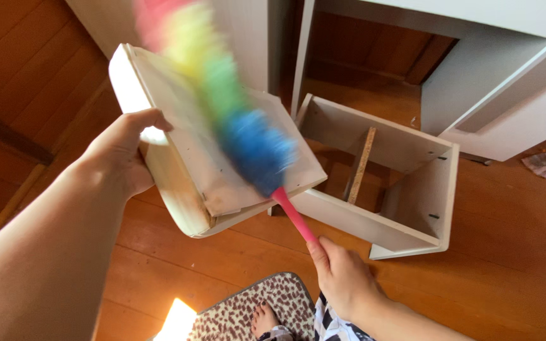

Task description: The person dusts chairs, a bed, and a stool with a handheld duster, then lifts the cushion of the stool to dust its underside.

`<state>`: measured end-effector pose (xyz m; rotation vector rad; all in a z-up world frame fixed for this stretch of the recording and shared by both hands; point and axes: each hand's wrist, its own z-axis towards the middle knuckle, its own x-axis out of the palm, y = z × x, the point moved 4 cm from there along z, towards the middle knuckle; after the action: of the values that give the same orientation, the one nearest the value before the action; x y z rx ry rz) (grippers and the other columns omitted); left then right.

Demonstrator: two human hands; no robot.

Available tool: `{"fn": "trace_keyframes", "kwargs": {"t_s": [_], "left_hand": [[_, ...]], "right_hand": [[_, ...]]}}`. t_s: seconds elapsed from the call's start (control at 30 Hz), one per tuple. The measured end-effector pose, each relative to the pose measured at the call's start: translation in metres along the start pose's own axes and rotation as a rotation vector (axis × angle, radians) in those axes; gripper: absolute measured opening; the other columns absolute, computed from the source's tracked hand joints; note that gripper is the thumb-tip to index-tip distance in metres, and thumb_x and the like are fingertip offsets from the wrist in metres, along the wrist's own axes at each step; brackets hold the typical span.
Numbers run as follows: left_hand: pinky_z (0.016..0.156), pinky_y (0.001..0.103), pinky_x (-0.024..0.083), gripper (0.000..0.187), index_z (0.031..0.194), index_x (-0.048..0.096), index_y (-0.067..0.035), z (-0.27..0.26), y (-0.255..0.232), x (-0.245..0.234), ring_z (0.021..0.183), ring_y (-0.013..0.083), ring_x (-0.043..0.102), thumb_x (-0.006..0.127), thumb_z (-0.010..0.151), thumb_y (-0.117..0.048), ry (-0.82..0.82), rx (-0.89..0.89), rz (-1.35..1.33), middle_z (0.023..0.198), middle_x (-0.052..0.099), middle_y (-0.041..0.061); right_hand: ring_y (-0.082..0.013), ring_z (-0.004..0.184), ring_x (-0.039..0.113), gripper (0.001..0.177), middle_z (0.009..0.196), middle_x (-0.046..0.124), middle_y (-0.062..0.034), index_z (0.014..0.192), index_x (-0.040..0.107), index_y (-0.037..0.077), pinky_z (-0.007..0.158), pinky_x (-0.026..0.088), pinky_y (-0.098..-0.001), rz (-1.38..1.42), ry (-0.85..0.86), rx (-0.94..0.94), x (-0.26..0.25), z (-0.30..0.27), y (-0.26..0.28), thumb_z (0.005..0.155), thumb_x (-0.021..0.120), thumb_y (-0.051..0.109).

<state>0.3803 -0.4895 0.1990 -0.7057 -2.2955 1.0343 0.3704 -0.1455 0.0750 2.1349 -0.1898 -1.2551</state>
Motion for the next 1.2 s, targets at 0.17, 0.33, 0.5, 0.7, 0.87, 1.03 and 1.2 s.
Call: {"fn": "trace_keyframes", "kwargs": {"t_s": [0.17,0.33,0.5,0.7,0.87,1.03,1.2], "left_hand": [[0.119,0.063,0.035,0.084,0.148,0.032,0.004,-0.01,0.004,-0.003,0.138,0.0431,0.051,0.065,0.07,-0.003,-0.107,0.009,0.005,0.145,0.049,0.027],[0.117,0.064,0.038,0.083,0.146,0.04,0.004,-0.012,-0.008,-0.011,0.134,0.0425,0.057,0.068,0.067,0.001,-0.23,-0.005,-0.034,0.143,0.053,0.026],[0.116,0.068,0.036,0.081,0.148,0.038,0.001,-0.021,-0.008,-0.019,0.137,0.044,0.053,0.065,0.071,-0.001,-0.175,0.005,-0.021,0.146,0.05,0.026],[0.117,0.066,0.037,0.081,0.148,0.038,0.001,-0.023,-0.011,-0.014,0.138,0.0419,0.054,0.064,0.071,-0.002,-0.213,0.017,0.021,0.146,0.052,0.024],[0.118,0.06,0.04,0.081,0.147,0.039,0.001,-0.023,-0.013,-0.009,0.137,0.0381,0.056,0.065,0.07,-0.003,-0.139,0.037,0.017,0.146,0.054,0.021],[0.119,0.057,0.038,0.081,0.147,0.037,0.001,-0.019,-0.019,-0.003,0.136,0.038,0.057,0.066,0.072,-0.006,-0.09,0.034,0.055,0.144,0.05,0.023],[0.119,0.05,0.041,0.082,0.146,0.041,-0.001,-0.019,-0.019,-0.001,0.136,0.0335,0.057,0.068,0.069,-0.007,-0.06,0.037,0.059,0.144,0.052,0.018]], "right_hand": [[-0.0318,0.077,0.071,0.052,0.076,0.074,-0.0108,0.11,0.07,0.017,0.077,0.052,-0.0501,-0.028,-0.003,0.348,0.025,0.017,-0.076,0.101,0.035,0.055],[-0.0352,0.086,0.071,0.056,0.088,0.073,-0.015,0.108,0.073,0.013,0.081,0.057,-0.0534,0.007,-0.173,0.605,0.026,0.006,-0.208,0.105,0.037,0.055],[-0.0393,0.101,0.072,0.052,0.103,0.077,-0.0163,0.11,0.075,0.019,0.093,0.056,-0.052,-0.215,-0.07,0.687,0.064,-0.035,-0.254,0.102,0.041,0.057],[-0.0396,0.106,0.071,0.055,0.106,0.075,-0.0193,0.11,0.074,0.017,0.099,0.054,-0.052,-0.152,-0.084,0.597,0.064,-0.029,-0.246,0.101,0.036,0.056],[-0.0416,0.075,0.073,0.063,0.085,0.076,-0.0237,0.106,0.071,0.004,0.076,0.057,-0.0546,-0.023,-0.277,0.639,0.006,-0.006,-0.142,0.112,0.03,0.052],[-0.0268,0.04,0.057,0.047,0.07,0.067,-0.0156,0.116,0.069,0.013,0.041,0.05,-0.0426,0.192,0.032,0.597,-0.025,0.041,-0.067,0.103,0.042,0.048],[-0.0277,0.04,0.057,0.062,0.059,0.06,-0.0158,0.114,0.067,0.006,0.041,0.048,-0.0435,-0.071,0.088,0.639,-0.042,0.038,-0.076,0.11,0.027,0.053]]}}
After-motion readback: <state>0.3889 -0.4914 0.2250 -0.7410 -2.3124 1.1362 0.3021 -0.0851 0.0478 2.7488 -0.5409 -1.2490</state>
